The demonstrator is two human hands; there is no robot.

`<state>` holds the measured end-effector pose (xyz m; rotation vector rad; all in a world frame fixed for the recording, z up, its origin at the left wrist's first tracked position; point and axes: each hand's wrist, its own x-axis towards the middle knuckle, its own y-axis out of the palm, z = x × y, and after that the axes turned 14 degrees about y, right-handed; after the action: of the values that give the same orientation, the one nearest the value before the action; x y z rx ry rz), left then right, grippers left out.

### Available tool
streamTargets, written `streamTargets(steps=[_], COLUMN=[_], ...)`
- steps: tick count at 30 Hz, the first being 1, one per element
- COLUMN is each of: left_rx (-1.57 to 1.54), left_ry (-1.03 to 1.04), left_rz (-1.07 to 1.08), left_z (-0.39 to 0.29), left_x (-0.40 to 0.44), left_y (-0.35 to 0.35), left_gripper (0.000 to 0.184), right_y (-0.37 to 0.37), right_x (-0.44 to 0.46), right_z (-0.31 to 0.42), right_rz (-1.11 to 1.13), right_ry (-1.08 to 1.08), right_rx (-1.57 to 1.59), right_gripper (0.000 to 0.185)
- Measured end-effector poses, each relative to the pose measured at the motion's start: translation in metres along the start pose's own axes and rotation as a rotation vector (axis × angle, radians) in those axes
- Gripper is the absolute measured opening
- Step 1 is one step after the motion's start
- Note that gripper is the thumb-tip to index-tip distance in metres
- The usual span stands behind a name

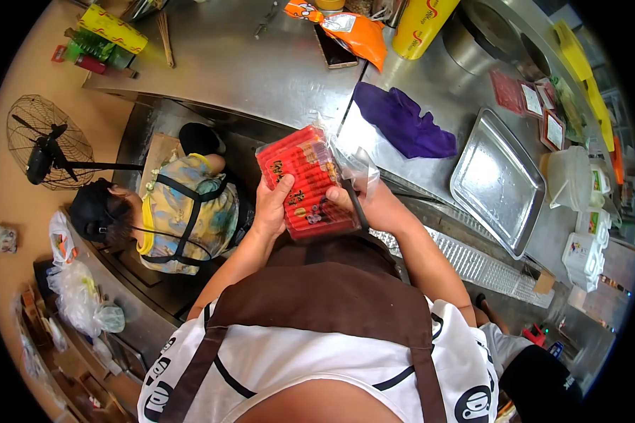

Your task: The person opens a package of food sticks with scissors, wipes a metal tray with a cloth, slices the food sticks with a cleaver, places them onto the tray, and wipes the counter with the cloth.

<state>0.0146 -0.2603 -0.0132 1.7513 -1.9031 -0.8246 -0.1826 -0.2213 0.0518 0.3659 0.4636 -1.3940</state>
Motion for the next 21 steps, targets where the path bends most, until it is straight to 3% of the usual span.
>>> streamTargets(steps=[7,9,12,15,21], left_rx=[0.045,0.056,0.072,0.071,0.085], left_ry=[0.002,0.001,-0.009,-0.022,-0.028], left_rz=[0.065,0.043,0.036,0.044,0.039], left_z=[-0.006,-0.004,-0.005,-0.006,-0.008], left_x=[0.01,0.01,0.007,0.005,0.005], left_y=[-0.001,-0.003,-0.005,-0.005,-0.005], left_gripper=[0.045,0.045,0.046,0.046,0.045], right_y=[-0.009,-0.009,-0.002,-0.006,-0.009], right_x=[0.009,0.007,0.018,0.02,0.022], right_z=[0.011,0.025,0.01,0.019,0.024], right_rz=[0.022,-0.043,-0.082,-0.13,-0.064], right_ry=[0.166,0.179,0.009,0.095,0.085], right_rx=[-0.174,-0.425,-0.213,-0.407,-0.416], right_gripper=[0.045,0.046,0.051,0.056,0.063])
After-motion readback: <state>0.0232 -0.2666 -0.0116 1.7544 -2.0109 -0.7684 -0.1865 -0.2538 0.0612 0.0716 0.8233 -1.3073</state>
